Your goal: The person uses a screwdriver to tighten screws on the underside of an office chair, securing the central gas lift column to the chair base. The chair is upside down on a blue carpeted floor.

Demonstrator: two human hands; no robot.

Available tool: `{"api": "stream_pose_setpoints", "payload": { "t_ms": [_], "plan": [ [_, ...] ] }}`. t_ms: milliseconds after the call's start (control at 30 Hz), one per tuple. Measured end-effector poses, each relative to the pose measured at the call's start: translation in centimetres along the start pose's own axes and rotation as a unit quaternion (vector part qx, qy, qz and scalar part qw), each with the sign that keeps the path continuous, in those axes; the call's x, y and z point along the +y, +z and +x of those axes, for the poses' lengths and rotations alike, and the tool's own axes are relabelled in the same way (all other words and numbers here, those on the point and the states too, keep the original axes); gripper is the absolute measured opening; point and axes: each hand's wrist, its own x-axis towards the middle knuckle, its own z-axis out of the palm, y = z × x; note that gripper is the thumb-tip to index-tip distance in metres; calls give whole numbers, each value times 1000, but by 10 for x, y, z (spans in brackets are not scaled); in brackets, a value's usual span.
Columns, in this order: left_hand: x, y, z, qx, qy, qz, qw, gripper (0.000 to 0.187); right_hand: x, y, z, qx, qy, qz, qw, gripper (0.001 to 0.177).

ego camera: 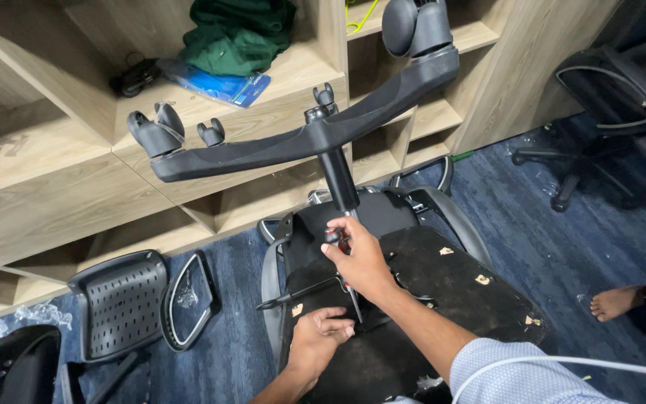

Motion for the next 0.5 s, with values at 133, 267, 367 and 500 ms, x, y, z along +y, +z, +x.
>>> {"api": "stream_pose_setpoints", "payload": {
  "t_ms": [133, 267, 367, 500],
  "plan": [
    [3, 1, -2, -14, 4, -14, 1000, 41, -2, 5, -6, 6, 38, 2, 999, 37],
    [10, 3, -6, -13, 8, -16, 1000, 32, -8, 8, -10, 7, 54, 2, 999, 37],
    [17, 3, -12, -6, -2, 7, 1000, 35, -14, 7, -7, 19, 19, 14, 1000, 36],
    [20, 4, -12, 0, -17, 40, 999, 44, -19, 8, -2, 44, 7, 18, 999, 36]
  ]
}}
